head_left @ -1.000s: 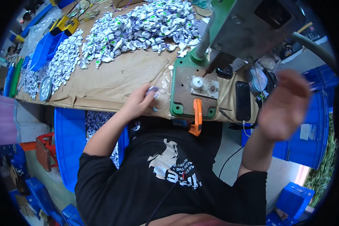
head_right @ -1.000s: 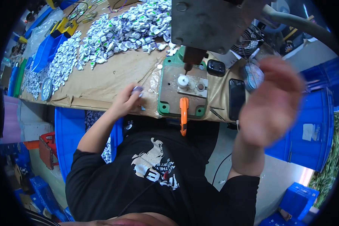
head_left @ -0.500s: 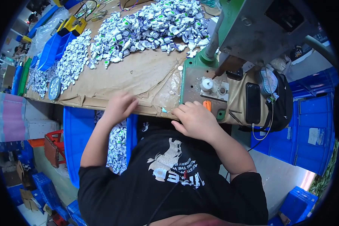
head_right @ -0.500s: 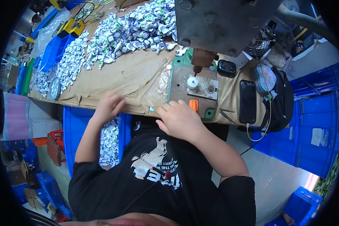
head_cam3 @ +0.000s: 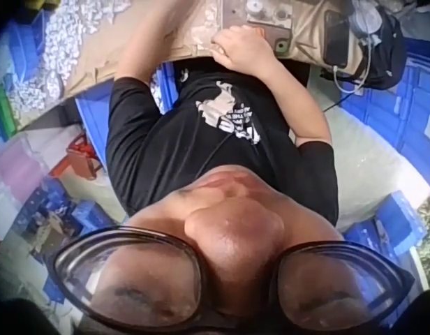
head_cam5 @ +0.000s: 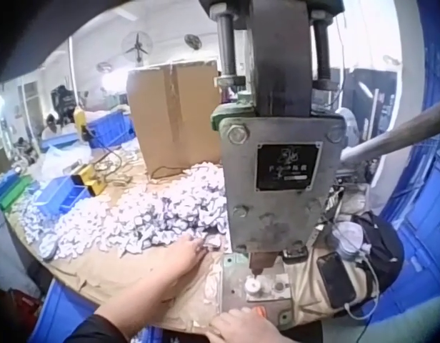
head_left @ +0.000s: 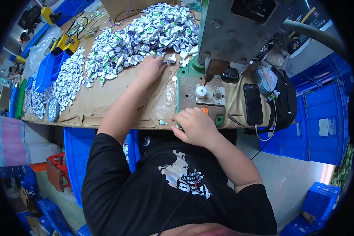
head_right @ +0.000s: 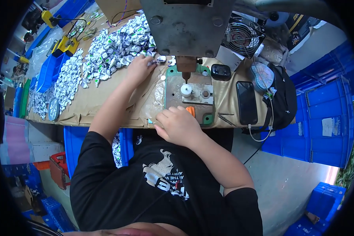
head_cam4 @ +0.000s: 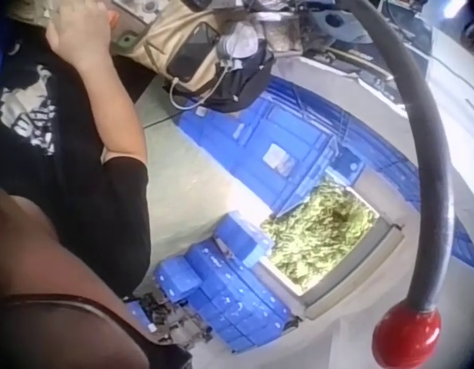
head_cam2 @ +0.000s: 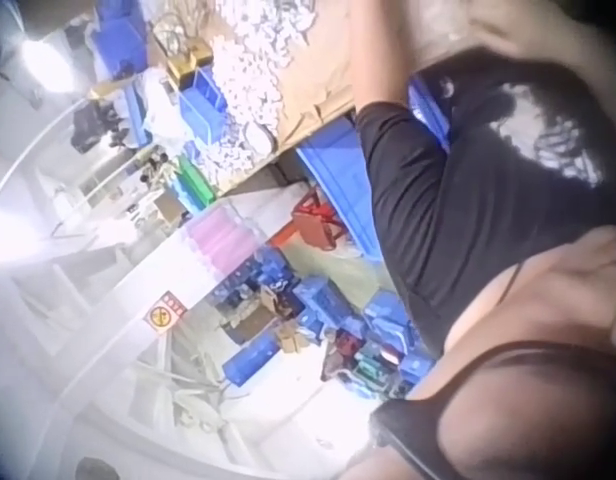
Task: Using a manual press machine to assemble small white plastic components on a factory workbench.
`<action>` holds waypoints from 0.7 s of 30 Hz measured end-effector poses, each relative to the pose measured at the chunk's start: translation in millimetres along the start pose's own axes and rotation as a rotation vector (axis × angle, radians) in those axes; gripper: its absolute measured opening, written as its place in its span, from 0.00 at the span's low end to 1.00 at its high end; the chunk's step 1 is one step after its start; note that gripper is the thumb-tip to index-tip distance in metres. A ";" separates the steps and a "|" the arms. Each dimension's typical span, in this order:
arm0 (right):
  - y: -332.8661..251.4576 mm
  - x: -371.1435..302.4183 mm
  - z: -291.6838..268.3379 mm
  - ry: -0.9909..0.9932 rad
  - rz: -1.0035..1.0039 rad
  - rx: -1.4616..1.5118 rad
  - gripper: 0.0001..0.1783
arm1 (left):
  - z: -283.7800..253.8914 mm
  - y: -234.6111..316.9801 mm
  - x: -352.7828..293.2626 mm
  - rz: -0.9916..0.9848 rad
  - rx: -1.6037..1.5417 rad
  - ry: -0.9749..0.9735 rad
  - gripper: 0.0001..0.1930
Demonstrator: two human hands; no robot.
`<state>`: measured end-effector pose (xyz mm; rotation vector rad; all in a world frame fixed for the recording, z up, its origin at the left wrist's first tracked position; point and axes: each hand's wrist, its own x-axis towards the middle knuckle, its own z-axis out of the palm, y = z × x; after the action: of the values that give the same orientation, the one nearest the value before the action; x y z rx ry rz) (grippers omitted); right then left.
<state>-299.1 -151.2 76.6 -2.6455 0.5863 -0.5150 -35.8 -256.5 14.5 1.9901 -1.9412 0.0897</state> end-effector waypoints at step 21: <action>27.0 -24.2 -70.0 0.357 -0.025 0.135 0.04 | -32.4 123.5 -53.0 -0.107 -1.101 -0.291 0.13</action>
<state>-358.0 -182.5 118.6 -2.4500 0.5966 -1.0096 -152.9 -195.4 55.1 1.3450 -1.4587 -1.0930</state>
